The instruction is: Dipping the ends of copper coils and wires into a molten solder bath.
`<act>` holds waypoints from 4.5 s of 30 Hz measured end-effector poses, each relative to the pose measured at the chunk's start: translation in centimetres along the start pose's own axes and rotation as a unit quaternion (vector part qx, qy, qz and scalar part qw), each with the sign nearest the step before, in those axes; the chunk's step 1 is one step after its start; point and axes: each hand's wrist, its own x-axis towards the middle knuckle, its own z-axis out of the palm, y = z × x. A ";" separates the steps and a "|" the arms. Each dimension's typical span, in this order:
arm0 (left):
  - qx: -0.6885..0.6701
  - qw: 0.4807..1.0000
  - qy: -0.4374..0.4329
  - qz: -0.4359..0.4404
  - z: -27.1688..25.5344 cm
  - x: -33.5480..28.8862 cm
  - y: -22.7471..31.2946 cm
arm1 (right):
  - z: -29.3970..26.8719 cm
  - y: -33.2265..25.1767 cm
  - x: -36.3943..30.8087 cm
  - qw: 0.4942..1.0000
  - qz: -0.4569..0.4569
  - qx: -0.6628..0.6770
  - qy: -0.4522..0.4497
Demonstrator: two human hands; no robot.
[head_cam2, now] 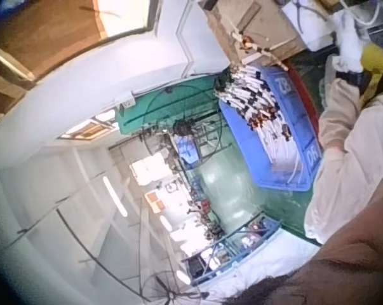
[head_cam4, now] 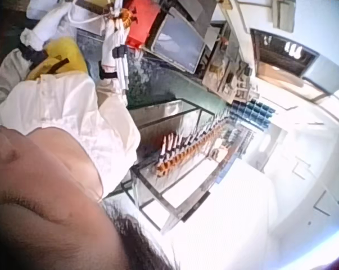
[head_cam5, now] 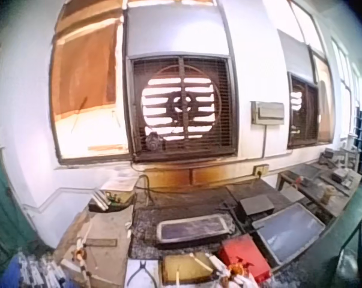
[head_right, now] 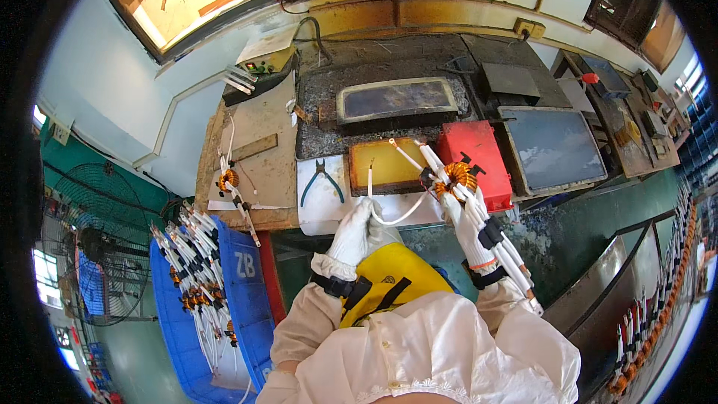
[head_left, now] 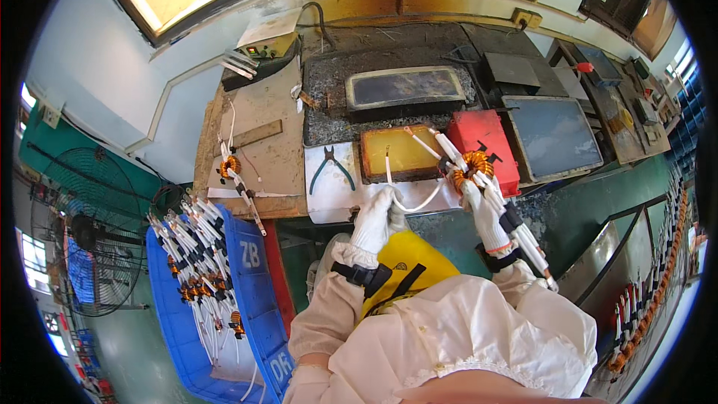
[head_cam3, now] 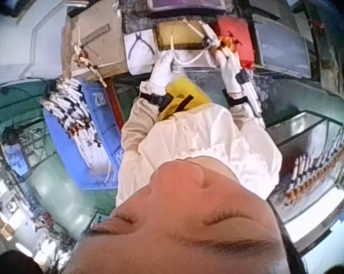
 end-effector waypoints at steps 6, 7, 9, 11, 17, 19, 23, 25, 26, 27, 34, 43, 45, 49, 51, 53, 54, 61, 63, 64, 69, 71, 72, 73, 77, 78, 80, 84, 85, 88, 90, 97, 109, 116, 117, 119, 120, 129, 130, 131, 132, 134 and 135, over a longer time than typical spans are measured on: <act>-0.029 0.999 0.039 -0.022 -1.3 2.1 -1.0 | 0.6 0.2 0.8 0.987 -0.027 -0.160 -0.008; -0.028 0.999 0.039 -0.023 -1.4 2.1 -1.0 | 0.5 -0.8 0.8 0.968 -0.087 -0.233 -0.018; -0.041 0.998 0.046 -0.032 -1.4 2.1 -0.7 | 0.8 -0.2 1.0 0.977 -0.064 -0.201 -0.035; -0.040 0.998 0.040 -0.031 -1.7 2.2 -0.7 | 0.9 0.1 1.2 0.984 -0.041 -0.168 -0.053; -0.034 0.997 0.052 -0.040 -1.9 2.3 -0.5 | 1.2 -0.9 1.1 0.994 0.042 -0.082 -0.059; -0.038 0.997 0.059 -0.042 -2.0 2.3 -0.5 | 1.6 -0.6 1.3 0.995 0.046 -0.071 -0.050; -0.064 0.994 0.072 -0.056 -2.6 2.4 -0.8 | 2.1 0.0 1.6 0.998 0.036 -0.028 -0.037; -0.077 0.993 0.067 -0.060 -2.8 2.5 -0.9 | 1.8 0.0 1.6 0.997 0.039 -0.042 -0.045; -0.077 0.993 0.062 -0.060 -2.8 2.4 -0.9 | 1.7 0.0 1.6 0.996 0.042 -0.057 -0.054; -0.078 0.993 0.057 -0.062 -2.7 2.5 -0.9 | 1.6 0.3 1.5 0.996 0.041 -0.057 -0.053; -0.077 0.993 0.066 -0.065 -2.3 2.2 -0.5 | 1.0 2.6 1.7 0.994 0.046 -0.062 -0.081; -0.051 0.996 0.045 -0.052 -2.1 1.9 -0.4 | 0.2 0.6 1.7 0.988 -0.016 -0.146 -0.055; -0.066 0.996 0.037 -0.054 -1.4 2.0 0.2 | 0.0 0.3 2.8 0.985 -0.020 -0.168 -0.038; -0.081 0.995 -0.012 -0.050 0.3 3.7 2.3 | 0.1 -2.7 5.8 0.995 0.094 0.032 0.006; -0.056 0.998 -0.039 -0.002 1.8 4.8 3.4 | 0.8 -3.6 7.5 0.996 0.052 0.066 0.001; -0.053 0.998 -0.035 0.016 3.0 6.2 4.0 | 0.8 -4.2 9.1 0.995 0.067 0.073 -0.006; -0.049 0.998 -0.031 0.029 3.6 6.9 4.3 | 0.9 -3.8 10.1 0.997 0.067 0.047 0.000; -0.026 0.998 -0.037 0.054 4.0 12.0 3.4 | 1.4 0.5 14.3 0.968 0.127 0.203 0.072; -0.015 0.998 -0.024 0.063 4.4 12.7 3.2 | 1.8 0.6 14.9 0.947 0.161 0.261 0.089; -0.015 0.998 -0.026 0.063 4.5 13.0 3.3 | 1.8 0.1 15.1 0.948 0.160 0.261 0.091; -0.006 0.996 -0.033 0.083 4.4 14.4 3.3 | 1.9 0.3 16.2 0.949 0.168 0.264 0.048; -0.005 0.996 -0.033 0.082 4.3 14.8 3.4 | 1.7 0.5 16.7 0.947 0.178 0.268 0.023; -0.004 0.996 -0.030 0.082 4.5 14.8 3.7 | 1.7 0.6 16.8 0.946 0.179 0.268 0.028; -0.003 0.996 -0.025 0.085 4.7 14.7 3.9 | 1.6 0.7 17.0 0.945 0.177 0.276 0.025; 0.013 0.995 -0.033 0.097 5.2 14.0 4.8 | 1.7 -1.0 17.5 0.925 0.215 0.312 0.017; 0.014 0.995 -0.033 0.096 5.2 13.9 5.0 | 1.8 -1.5 17.6 0.915 0.240 0.324 0.020; 0.028 0.993 -0.025 0.111 5.3 13.7 5.3 | 1.6 -1.1 18.0 0.918 0.234 0.320 0.000; 0.046 0.992 -0.014 0.118 5.4 13.3 5.2 | 2.2 -0.4 18.5 0.919 0.202 0.338 -0.022; 0.044 0.993 -0.016 0.113 5.2 13.5 4.9 | 2.3 0.3 18.8 0.920 0.195 0.339 -0.016; 0.044 0.994 -0.014 0.102 5.0 14.0 4.3 | 2.1 0.7 19.2 0.929 0.185 0.322 -0.001; 0.045 0.994 -0.026 0.095 5.0 14.5 3.8 | 1.6 0.3 18.9 0.935 0.193 0.299 -0.006; 0.065 0.991 -0.029 0.112 4.9 14.7 3.9 | 1.8 1.4 19.6 0.894 0.201 0.397 -0.044; 0.079 0.991 -0.024 0.105 5.7 14.1 3.5 | 0.5 2.5 18.8 0.867 0.172 0.466 -0.043; 0.132 0.985 -0.021 0.113 5.7 14.0 3.4 | 1.1 2.9 18.8 0.889 0.155 0.431 0.019; 0.138 0.983 -0.024 0.120 5.6 14.0 3.5 | 1.1 3.1 18.9 0.903 0.136 0.408 0.012; 0.143 0.982 -0.018 0.124 5.6 14.0 3.4 | 1.3 3.5 18.9 0.918 0.126 0.374 0.038; 0.139 0.981 -0.006 0.138 5.2 14.0 3.3 | 1.8 3.2 18.6 0.931 0.111 0.344 0.043; 0.161 0.980 0.001 0.121 4.6 14.4 3.4 | 1.8 2.3 18.1 0.959 0.143 0.235 0.065; 0.144 0.983 -0.002 0.115 4.6 14.4 3.6 | 1.9 2.0 18.1 0.960 0.155 0.221 0.071; 0.107 0.988 -0.010 0.111 4.1 14.8 3.3 | 2.0 1.6 17.9 0.960 0.139 0.234 0.065; 0.107 0.988 -0.008 0.114 4.0 15.0 3.3 | 2.0 1.9 18.1 0.960 0.138 0.234 0.062; 0.098 0.989 0.000 0.109 4.1 15.2 3.3 | 1.7 2.8 18.5 0.947 0.148 0.278 0.061; 0.097 0.989 0.003 0.111 3.9 15.3 3.2 | 1.7 2.8 18.6 0.951 0.150 0.263 0.061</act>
